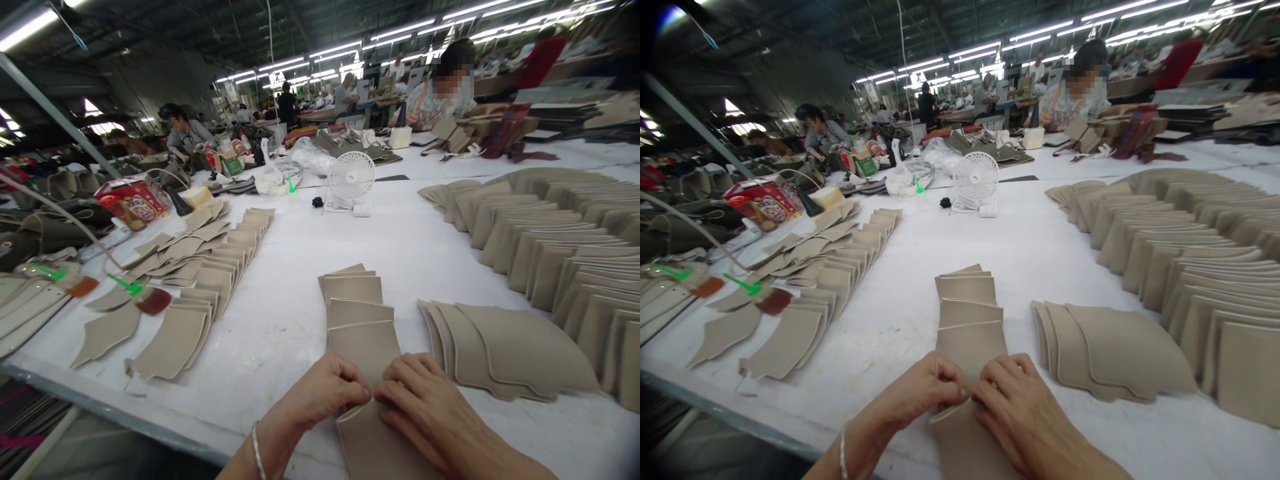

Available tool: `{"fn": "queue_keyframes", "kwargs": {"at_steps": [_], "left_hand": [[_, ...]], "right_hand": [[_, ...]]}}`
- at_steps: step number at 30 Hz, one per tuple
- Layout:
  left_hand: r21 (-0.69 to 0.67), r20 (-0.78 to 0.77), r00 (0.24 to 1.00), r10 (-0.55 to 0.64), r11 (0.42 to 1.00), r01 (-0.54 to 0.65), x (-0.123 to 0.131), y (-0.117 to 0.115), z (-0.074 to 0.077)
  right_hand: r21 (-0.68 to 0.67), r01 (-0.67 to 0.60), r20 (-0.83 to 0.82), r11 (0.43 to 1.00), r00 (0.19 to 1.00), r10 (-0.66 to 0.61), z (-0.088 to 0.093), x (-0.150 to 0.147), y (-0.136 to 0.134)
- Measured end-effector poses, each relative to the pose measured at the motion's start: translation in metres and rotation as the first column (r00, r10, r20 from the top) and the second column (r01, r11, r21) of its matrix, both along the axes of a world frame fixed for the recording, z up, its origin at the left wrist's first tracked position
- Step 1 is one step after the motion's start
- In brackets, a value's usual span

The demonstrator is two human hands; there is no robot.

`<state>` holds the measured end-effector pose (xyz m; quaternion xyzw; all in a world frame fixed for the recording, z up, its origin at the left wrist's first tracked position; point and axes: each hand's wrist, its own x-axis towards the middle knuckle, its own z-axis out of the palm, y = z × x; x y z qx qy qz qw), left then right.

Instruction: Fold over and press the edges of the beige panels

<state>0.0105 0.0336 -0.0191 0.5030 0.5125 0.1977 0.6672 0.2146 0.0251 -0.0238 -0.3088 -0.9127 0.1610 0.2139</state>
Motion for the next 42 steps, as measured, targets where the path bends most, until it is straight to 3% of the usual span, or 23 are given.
{"fn": "queue_keyframes", "kwargs": {"at_steps": [4,8,16,19,21,27,30,33,36,42], "left_hand": [[0.043,-0.027,1.0,0.013,0.999,-0.012,0.003,-0.004,-0.002],[0.121,-0.084,0.996,0.014,0.993,-0.003,0.008,-0.009,0.001],[0.305,-0.423,0.906,-0.026,0.937,0.169,0.018,-0.006,0.011],[0.34,-0.5,0.866,0.024,0.925,0.171,0.017,-0.002,0.009],[0.341,-0.505,0.863,0.031,0.925,0.167,0.015,0.0,0.009],[0.332,-0.441,0.896,-0.046,0.919,0.211,0.014,0.002,0.01],[0.329,-0.454,0.89,-0.03,0.923,0.2,0.012,0.0,0.006],[0.336,-0.478,0.878,0.016,0.927,0.167,0.013,-0.003,0.003],[0.333,-0.475,0.879,0.044,0.933,0.134,0.019,-0.003,0.001],[0.26,-0.24,0.966,-0.097,0.952,0.16,0.01,-0.005,0.005]], "right_hand": [[0.146,0.017,-0.044,0.989,0.999,-0.011,-0.006,-0.006,-0.002],[0.184,-0.005,-0.024,0.983,1.0,0.01,-0.005,-0.008,0.002],[0.211,-0.097,0.187,0.973,0.981,0.057,-0.004,-0.007,0.007],[0.275,-0.1,0.141,0.956,0.988,0.063,-0.001,-0.005,-0.008],[0.268,-0.107,0.096,0.957,0.992,0.084,0.006,-0.002,-0.017],[0.068,-0.05,0.075,0.996,0.996,0.045,0.021,0.007,-0.019],[0.095,-0.049,0.085,0.994,0.996,0.041,0.01,0.008,-0.025],[0.203,-0.096,0.034,0.975,0.995,0.091,0.0,0.011,-0.035],[0.201,-0.12,0.065,0.972,0.992,0.109,0.004,0.016,-0.035],[0.144,0.036,-0.011,0.989,0.999,-0.035,0.009,0.012,-0.014]]}}
